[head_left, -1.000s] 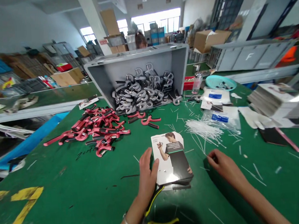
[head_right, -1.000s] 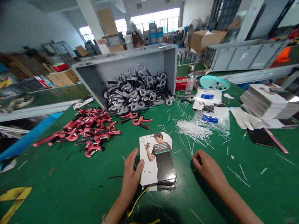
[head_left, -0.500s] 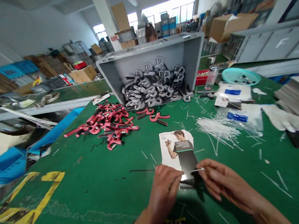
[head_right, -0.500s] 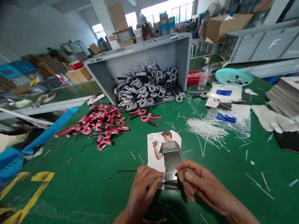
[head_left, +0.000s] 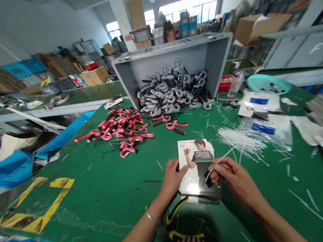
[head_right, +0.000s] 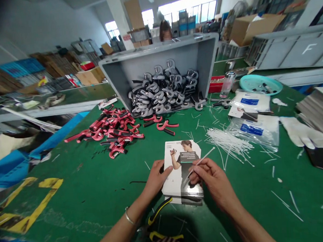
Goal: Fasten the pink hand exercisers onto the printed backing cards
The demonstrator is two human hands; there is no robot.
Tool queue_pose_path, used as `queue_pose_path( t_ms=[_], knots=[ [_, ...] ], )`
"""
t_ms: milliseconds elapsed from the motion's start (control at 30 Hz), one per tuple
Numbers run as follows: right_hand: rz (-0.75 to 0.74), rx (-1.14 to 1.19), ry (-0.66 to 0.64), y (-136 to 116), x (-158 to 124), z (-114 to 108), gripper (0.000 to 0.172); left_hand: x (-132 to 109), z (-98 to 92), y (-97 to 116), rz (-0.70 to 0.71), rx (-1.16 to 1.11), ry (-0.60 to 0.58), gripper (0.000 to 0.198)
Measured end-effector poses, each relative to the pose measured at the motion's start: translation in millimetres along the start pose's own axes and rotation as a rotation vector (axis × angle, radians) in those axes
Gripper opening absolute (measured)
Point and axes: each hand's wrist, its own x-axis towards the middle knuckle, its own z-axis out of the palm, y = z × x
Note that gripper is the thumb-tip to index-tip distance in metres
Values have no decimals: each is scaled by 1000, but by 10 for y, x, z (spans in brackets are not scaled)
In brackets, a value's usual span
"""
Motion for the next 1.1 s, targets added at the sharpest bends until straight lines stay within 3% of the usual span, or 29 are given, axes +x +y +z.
queue_pose_path(
  t_ms=[100, 167, 300, 367, 467, 533, 667, 767, 933, 1033, 1100],
  knots=[
    [-59, -34, -11, -106, 104, 36, 16, 127, -53, -131, -39, -145, 60, 25],
    [-133, -83, -17, -170, 181, 104, 14, 126, -152, -176, -120, -257, 93, 30],
    [-286, -154, -37, -193, 419, 341, 14, 31, -311, -191, -335, -637, 26, 46],
    [-310, -222, -75, -151, 551, 484, 15, -8, -314, -163, -353, -712, 24, 52],
    [-316, -337, -120, -104, 673, 652, 16, 12, -264, -97, -259, -647, 51, 49],
    [-349, -354, -110, -121, 686, 698, 16, 83, -239, -57, -144, -483, 83, 39],
    [-388, -327, -27, -216, 633, 639, 17, 235, -223, 15, 47, -132, 146, 32],
    [-377, -253, 24, -249, 606, 541, 16, 233, -224, 118, 83, -52, 198, 33],
    [-405, -107, 103, -231, 645, 466, 15, 95, -375, 216, 47, -358, 153, 32],
    [-361, -78, 75, -200, 686, 540, 17, 38, -515, 65, -146, -604, 219, 33],
    [-311, -98, 19, -163, 701, 627, 20, -1, -549, -62, -261, -688, 196, 32]
  ],
)
